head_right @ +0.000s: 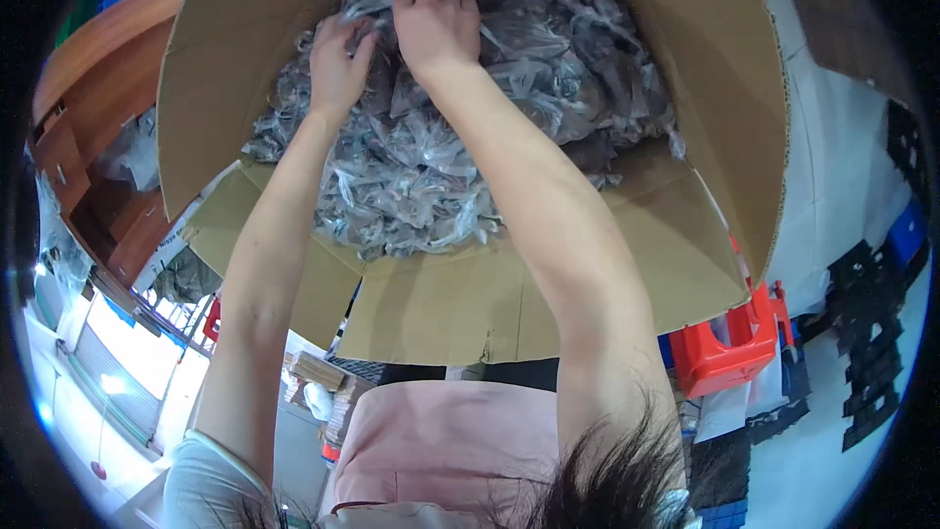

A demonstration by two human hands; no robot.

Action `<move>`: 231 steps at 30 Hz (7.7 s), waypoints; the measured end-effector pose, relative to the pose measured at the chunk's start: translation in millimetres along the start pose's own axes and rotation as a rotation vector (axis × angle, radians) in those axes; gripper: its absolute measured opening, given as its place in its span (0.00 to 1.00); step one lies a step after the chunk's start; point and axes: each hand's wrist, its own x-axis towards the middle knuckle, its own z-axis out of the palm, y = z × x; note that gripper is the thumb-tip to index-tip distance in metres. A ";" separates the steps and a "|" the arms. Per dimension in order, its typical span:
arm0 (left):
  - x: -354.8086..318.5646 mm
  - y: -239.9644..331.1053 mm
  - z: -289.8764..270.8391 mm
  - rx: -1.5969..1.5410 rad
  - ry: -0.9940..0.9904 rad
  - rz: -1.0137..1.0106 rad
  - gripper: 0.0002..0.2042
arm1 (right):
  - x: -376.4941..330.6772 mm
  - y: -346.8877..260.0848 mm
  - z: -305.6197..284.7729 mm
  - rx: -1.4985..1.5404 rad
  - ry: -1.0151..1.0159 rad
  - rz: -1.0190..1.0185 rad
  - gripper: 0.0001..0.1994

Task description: The recorder is organizing small packaged items within a large cardboard box and then begins folding the box flaps to prepare for closing.

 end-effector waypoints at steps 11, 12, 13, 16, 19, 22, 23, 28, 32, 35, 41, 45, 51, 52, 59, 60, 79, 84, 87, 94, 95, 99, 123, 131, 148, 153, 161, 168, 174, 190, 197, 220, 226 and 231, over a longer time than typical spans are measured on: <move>13.8 -3.7 4.0 -0.103 -0.037 -0.111 0.08 | -0.2 4.1 -3.5 0.120 -0.156 0.040 0.10; 17.8 0.4 4.6 -0.086 -0.053 -0.122 0.08 | -3.9 3.8 -8.9 0.112 -0.186 0.057 0.11; 23.4 6.5 8.3 0.037 -0.063 -0.078 0.08 | -5.6 4.7 -11.8 0.103 -0.215 0.076 0.12; 39.9 22.9 23.8 0.318 -0.082 -0.013 0.08 | -12.0 7.5 -8.7 0.066 -0.084 0.137 0.12; 47.1 20.5 31.2 0.381 -0.146 -0.026 0.08 | -11.6 2.2 -20.0 0.343 0.099 0.229 0.17; 47.7 10.6 22.3 0.288 -0.207 0.080 0.14 | -6.1 1.6 -8.9 0.320 0.033 0.171 0.22; 40.9 0.2 18.1 0.200 -0.159 0.137 0.16 | -3.0 0.9 -3.9 0.291 -0.001 0.183 0.19; 15.3 -2.3 -9.7 -0.110 0.141 -0.082 0.20 | 3.3 9.3 6.5 0.464 0.164 0.234 0.09; -4.2 7.7 7.0 0.227 0.012 0.077 0.19 | -11.7 31.9 0.9 0.837 0.328 0.213 0.09; -14.3 29.5 23.1 0.336 -0.169 0.025 0.21 | -21.2 65.2 -3.5 1.160 0.320 0.664 0.09; -1.8 52.6 16.8 0.241 -0.115 -0.001 0.21 | -7.6 130.1 -38.5 1.071 0.406 0.822 0.13; 39.9 59.9 35.5 -0.092 0.020 0.094 0.18 | -1.1 140.0 -32.4 0.294 0.325 0.522 0.18; 68.2 77.1 56.5 0.432 -0.368 0.086 0.28 | -17.3 114.8 -15.4 0.467 0.211 0.475 0.22; 70.0 82.6 46.5 0.530 -0.417 0.087 0.29 | -17.3 121.5 -16.5 0.513 0.205 0.436 0.22; 61.7 49.1 74.0 0.347 -0.441 0.042 0.31 | -30.7 152.0 -20.2 0.039 0.193 0.055 0.19; 65.7 48.8 62.9 0.357 -0.619 -0.020 0.36 | -25.6 149.5 -30.3 0.004 0.141 0.036 0.19; 36.8 110.8 39.7 0.079 -0.537 0.181 0.25 | -121.8 45.6 -46.9 0.313 0.198 0.785 0.22; 53.7 159.4 3.3 0.075 -0.270 0.606 0.23 | -167.5 15.1 -83.0 0.885 0.312 1.003 0.19; 32.9 223.4 26.7 0.137 -0.803 0.777 0.22 | -203.4 7.1 -99.5 1.343 0.317 1.356 0.19; -46.3 218.7 87.8 0.024 -0.506 0.866 0.20 | -218.5 41.7 -114.8 1.260 0.756 1.664 0.26; -46.0 215.4 72.1 0.014 -0.440 0.707 0.21 | -216.3 59.1 -88.9 1.332 0.848 1.654 0.27; -37.1 184.3 33.2 0.150 -0.285 0.437 0.25 | -148.5 109.4 -65.7 0.494 0.041 1.833 0.34; -33.0 174.4 66.2 0.193 -0.594 0.350 0.22 | -166.1 118.4 -69.6 2.072 1.411 2.054 0.17; -34.8 169.0 62.9 0.005 -0.335 0.296 0.26 | -169.3 88.3 -54.7 1.142 0.790 1.722 0.22; -18.3 172.7 54.8 0.175 -0.808 0.500 0.34 | -174.9 104.0 -1.9 -0.258 0.077 1.261 0.11; -31.2 164.3 53.5 0.108 -0.676 0.525 0.32 | -182.5 73.9 -30.7 0.129 -0.110 1.390 0.14; -55.1 177.3 58.8 0.054 -0.607 0.391 0.27 | -179.1 93.4 21.8 0.015 0.126 1.312 0.17; -38.7 184.0 60.5 -0.209 -0.747 -0.041 0.14 | -189.2 55.1 -43.6 0.474 0.365 1.409 0.14; -20.9 184.5 35.7 -0.323 -0.641 -0.131 0.10 | -195.2 51.6 -80.5 1.607 0.402 1.700 0.21; -20.9 231.6 18.3 -0.268 -0.796 0.372 0.28 | -178.2 59.9 -102.4 1.670 0.874 1.392 0.22; 8.1 227.2 72.3 -0.713 -1.258 -0.304 0.24 | -206.0 92.2 -114.7 1.448 0.722 1.435 0.25; -82.6 171.6 35.0 -0.122 -0.352 0.253 0.14 | -169.3 132.1 -115.2 -0.120 -0.068 0.868 0.14; -143.2 156.4 20.6 -0.117 -0.371 0.306 0.15 | -197.3 186.5 -65.0 -0.167 0.003 0.861 0.24; -169.3 132.1 -3.0 -0.272 -0.404 0.169 0.15 | -185.0 175.5 -84.0 -0.235 -0.142 0.954 0.24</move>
